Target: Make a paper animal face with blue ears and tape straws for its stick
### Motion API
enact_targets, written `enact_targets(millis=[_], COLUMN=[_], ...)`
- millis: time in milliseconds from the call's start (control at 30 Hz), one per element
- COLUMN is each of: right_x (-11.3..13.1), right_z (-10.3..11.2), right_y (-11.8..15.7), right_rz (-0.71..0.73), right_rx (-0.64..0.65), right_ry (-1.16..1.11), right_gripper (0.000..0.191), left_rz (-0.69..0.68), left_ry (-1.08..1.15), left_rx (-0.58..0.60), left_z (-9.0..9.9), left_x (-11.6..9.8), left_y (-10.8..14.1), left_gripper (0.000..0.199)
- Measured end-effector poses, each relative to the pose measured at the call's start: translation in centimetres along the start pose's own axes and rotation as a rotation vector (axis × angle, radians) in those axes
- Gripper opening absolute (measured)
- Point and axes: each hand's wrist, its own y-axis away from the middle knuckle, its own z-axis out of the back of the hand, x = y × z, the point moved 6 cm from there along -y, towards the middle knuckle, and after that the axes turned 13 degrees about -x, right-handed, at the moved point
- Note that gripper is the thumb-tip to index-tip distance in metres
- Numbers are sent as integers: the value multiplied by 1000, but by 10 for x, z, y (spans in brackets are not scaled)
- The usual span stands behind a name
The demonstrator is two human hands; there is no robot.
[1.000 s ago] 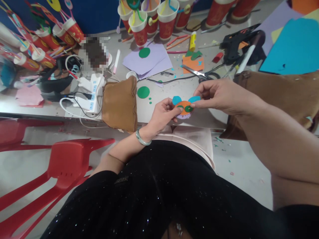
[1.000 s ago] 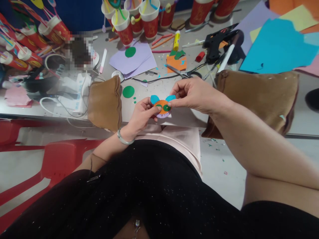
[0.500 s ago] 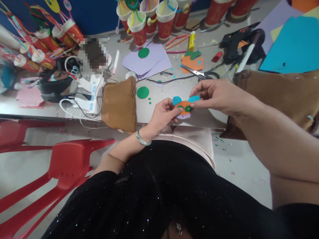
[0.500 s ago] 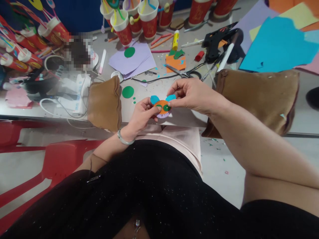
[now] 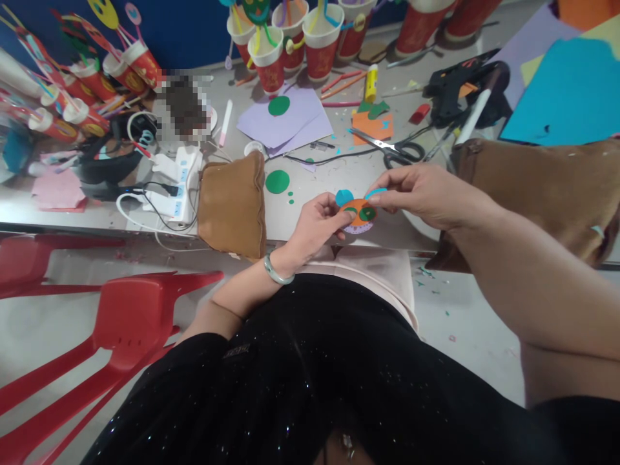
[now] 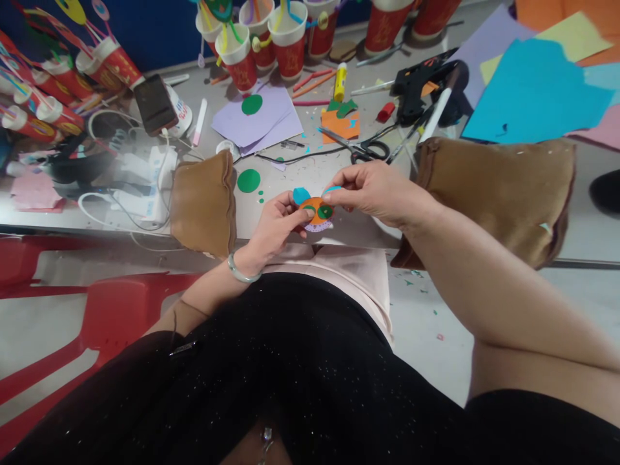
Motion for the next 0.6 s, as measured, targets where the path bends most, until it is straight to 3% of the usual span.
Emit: enact_targets(millis=[200,600], right_x=[-7,-1], right_z=[0,3], right_y=[-2,5], right_rz=[44,-1], right_rx=[-3,-64], right_ry=[37,70], right_gripper=[40,28], left_rz=[-2,-21], left_ry=[-8,19], left_rx=[-18,-5], left_z=[0,1], left_x=[2,-5], left_y=[-1,-1], left_gripper=[43,39])
